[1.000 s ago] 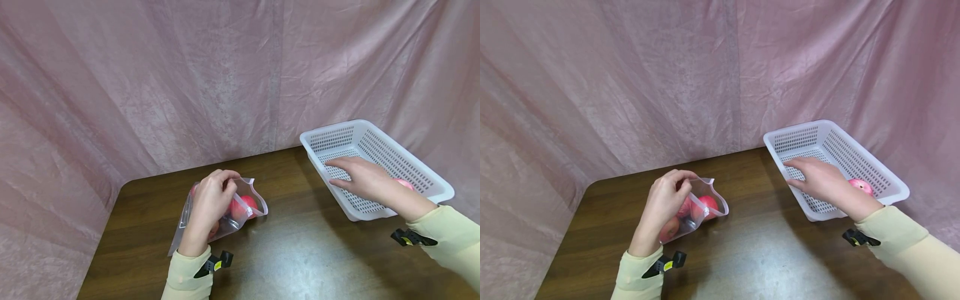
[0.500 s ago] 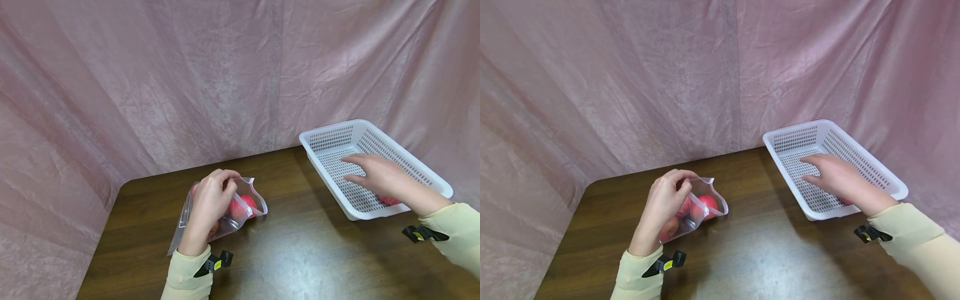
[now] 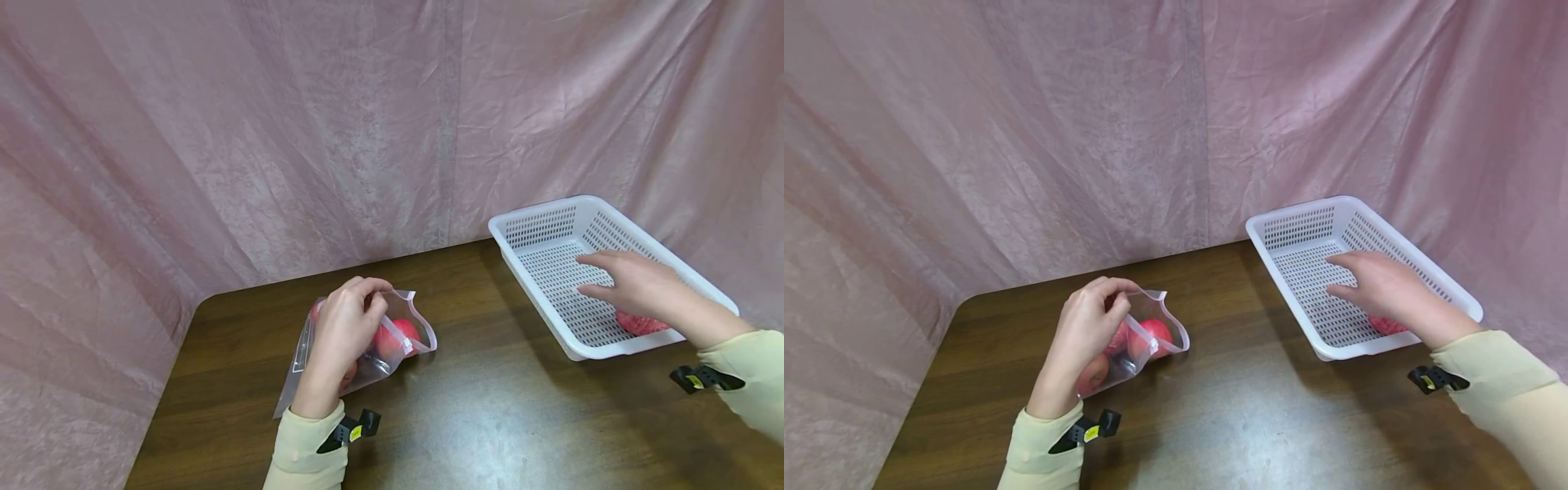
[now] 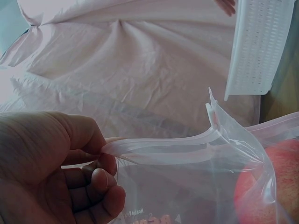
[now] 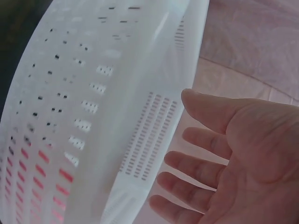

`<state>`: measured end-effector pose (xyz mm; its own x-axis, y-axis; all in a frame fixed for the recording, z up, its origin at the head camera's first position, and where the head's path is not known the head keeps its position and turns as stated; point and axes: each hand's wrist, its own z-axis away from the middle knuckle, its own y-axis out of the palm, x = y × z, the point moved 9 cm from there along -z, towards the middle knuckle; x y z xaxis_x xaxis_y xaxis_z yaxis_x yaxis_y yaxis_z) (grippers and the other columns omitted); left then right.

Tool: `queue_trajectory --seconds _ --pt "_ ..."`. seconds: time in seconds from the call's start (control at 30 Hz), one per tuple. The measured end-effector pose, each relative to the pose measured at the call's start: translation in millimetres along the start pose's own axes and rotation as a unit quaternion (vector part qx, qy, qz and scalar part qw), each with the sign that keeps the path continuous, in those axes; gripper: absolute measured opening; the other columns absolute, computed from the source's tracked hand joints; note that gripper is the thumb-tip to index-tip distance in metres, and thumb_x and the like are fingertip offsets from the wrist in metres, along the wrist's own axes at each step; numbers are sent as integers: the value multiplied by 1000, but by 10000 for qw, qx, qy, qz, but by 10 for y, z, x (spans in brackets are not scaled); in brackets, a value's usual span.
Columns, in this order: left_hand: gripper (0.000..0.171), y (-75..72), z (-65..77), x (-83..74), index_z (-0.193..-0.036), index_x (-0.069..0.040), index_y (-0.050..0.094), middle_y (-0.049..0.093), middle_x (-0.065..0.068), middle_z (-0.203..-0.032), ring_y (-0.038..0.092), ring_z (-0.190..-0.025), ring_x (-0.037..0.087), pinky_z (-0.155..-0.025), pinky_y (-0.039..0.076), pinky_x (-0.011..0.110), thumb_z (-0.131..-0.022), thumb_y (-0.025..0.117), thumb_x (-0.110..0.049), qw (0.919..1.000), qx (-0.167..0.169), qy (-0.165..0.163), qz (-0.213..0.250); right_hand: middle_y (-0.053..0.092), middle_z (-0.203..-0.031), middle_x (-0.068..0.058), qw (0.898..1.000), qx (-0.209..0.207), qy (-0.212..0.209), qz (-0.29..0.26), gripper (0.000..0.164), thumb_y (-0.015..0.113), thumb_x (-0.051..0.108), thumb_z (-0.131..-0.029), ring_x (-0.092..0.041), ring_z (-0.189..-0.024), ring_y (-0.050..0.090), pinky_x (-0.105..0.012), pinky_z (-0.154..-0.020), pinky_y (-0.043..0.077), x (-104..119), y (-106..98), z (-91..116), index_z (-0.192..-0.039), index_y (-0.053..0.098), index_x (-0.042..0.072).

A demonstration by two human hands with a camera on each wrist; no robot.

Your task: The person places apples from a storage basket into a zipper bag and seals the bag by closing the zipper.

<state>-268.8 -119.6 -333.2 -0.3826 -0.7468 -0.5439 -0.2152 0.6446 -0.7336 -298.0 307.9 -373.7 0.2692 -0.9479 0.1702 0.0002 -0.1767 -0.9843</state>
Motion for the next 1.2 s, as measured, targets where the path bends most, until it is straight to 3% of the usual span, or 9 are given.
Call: queue_trajectory --seconds 0.73,1.2 --pt "24 4 5 11 -113 -15 84 76 0 -106 57 -78 20 -71 50 37 -101 65 -7 9999 54 -86 23 59 -143 -41 9988 287 351 181 70 86 35 -95 -65 -131 55 -77 -98 47 -369 74 120 -143 63 -10" --pt "24 2 3 9 -114 -15 84 75 0 -105 57 -78 20 -72 50 37 -100 65 -7 10000 58 -66 21 60 -140 -41 9965 626 529 187 77 86 45 -93 -65 -125 57 -78 -81 51 -524 138 176 -144 63 -7"
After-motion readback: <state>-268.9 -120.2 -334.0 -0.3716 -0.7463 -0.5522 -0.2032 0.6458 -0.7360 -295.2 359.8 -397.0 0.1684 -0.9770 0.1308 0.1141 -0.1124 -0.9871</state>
